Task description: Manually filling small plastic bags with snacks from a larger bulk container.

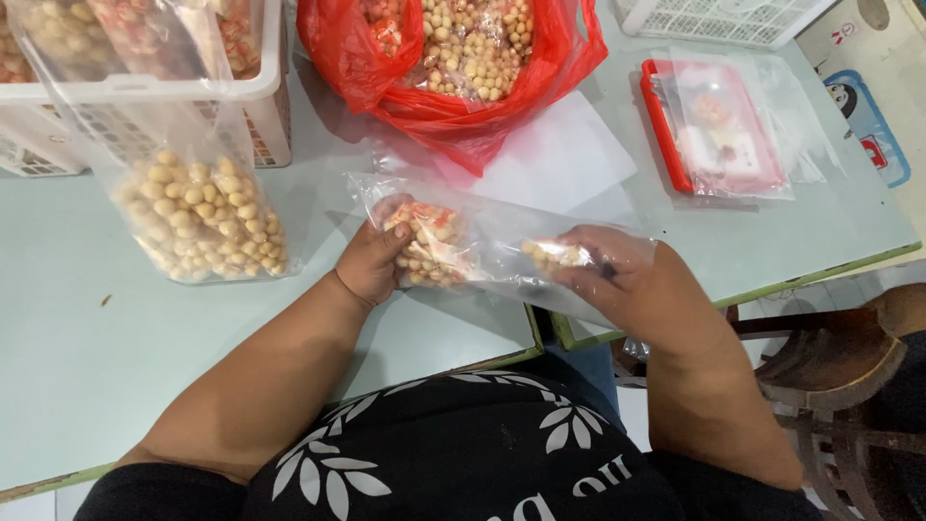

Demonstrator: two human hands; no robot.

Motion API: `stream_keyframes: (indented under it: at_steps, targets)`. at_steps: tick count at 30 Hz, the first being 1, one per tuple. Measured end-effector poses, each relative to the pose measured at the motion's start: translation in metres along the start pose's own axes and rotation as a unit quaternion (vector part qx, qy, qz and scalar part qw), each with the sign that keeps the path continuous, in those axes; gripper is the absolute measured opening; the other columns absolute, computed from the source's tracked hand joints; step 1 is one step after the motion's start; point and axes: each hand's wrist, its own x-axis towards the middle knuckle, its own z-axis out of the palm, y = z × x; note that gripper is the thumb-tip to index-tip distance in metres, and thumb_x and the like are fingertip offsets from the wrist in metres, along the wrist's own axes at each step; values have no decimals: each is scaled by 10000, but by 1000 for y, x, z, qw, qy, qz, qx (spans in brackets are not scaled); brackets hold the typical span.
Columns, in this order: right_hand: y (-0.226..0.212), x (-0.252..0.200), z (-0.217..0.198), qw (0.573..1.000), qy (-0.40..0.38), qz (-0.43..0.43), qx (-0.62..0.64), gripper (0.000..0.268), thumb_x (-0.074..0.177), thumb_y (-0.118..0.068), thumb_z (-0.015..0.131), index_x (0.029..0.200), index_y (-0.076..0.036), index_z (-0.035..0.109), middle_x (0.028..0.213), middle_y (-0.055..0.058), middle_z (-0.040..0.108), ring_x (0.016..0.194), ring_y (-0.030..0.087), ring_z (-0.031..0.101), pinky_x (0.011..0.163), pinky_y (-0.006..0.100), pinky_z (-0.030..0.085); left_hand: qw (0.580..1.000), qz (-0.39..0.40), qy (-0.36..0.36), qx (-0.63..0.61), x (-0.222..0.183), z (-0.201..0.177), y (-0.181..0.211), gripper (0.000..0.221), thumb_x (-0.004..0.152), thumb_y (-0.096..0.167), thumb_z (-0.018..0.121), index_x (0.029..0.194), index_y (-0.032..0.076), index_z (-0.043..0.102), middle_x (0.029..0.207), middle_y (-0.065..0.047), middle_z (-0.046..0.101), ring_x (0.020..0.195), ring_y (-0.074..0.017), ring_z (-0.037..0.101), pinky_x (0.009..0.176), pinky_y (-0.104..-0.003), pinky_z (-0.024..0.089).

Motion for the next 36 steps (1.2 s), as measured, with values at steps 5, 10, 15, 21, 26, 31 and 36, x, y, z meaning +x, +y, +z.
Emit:
stream_keyframes:
  at_steps: [5,10,15,21,26,31,36]
  targets:
    - [-6,6,6,996,44,-72,43,212,908,-149,734,1079,-36,679,863,215,719,643,342,657,652,414,552,994,99,-8,-37,-7,22,5,468,860,329,800,1179,85,560,914,-162,712,798,-263,744,691,-410,653]
    - [-3,9,14,997,16,14,79,361,881,-173,706,1227,-75,675,900,219,744,777,380,720,760,506,554,996,89,-10,-25,-12,22,7,508,837,322,826,1197,82,558,859,-148,699,723,-237,735,635,-384,644]
    - [-15,9,18,998,-20,41,45,289,944,-246,653,1215,-219,750,954,159,790,925,386,759,858,529,582,996,81,-21,-17,-15,28,7,512,816,295,844,1184,66,574,825,-175,701,696,-260,738,611,-400,643]
    - [-6,6,32,994,63,-19,87,318,918,-126,727,1221,-212,771,1071,175,784,971,363,757,839,525,595,997,72,-19,-11,-23,34,12,533,823,306,838,1212,76,554,809,-159,695,658,-241,726,573,-372,635]
    - [12,8,50,974,40,-95,202,344,980,-55,504,1275,-61,681,1067,272,747,893,450,752,861,613,598,997,66,-30,-16,-18,31,17,501,823,290,840,1173,58,566,779,-177,693,642,-253,729,561,-374,632]
    - [-15,11,44,974,-5,-213,79,414,1010,-179,550,1398,-37,580,1255,262,679,1113,433,682,938,563,572,997,55,-51,24,-23,30,14,533,797,307,863,1180,78,572,784,-134,700,642,-211,720,561,-347,627]
    - [-13,6,44,976,-75,-179,-104,448,1018,-286,524,1312,38,624,1510,227,536,1323,479,510,1083,619,441,994,48,-78,52,-16,24,7,527,801,271,863,1211,90,585,797,-116,697,664,-204,710,577,-344,617]
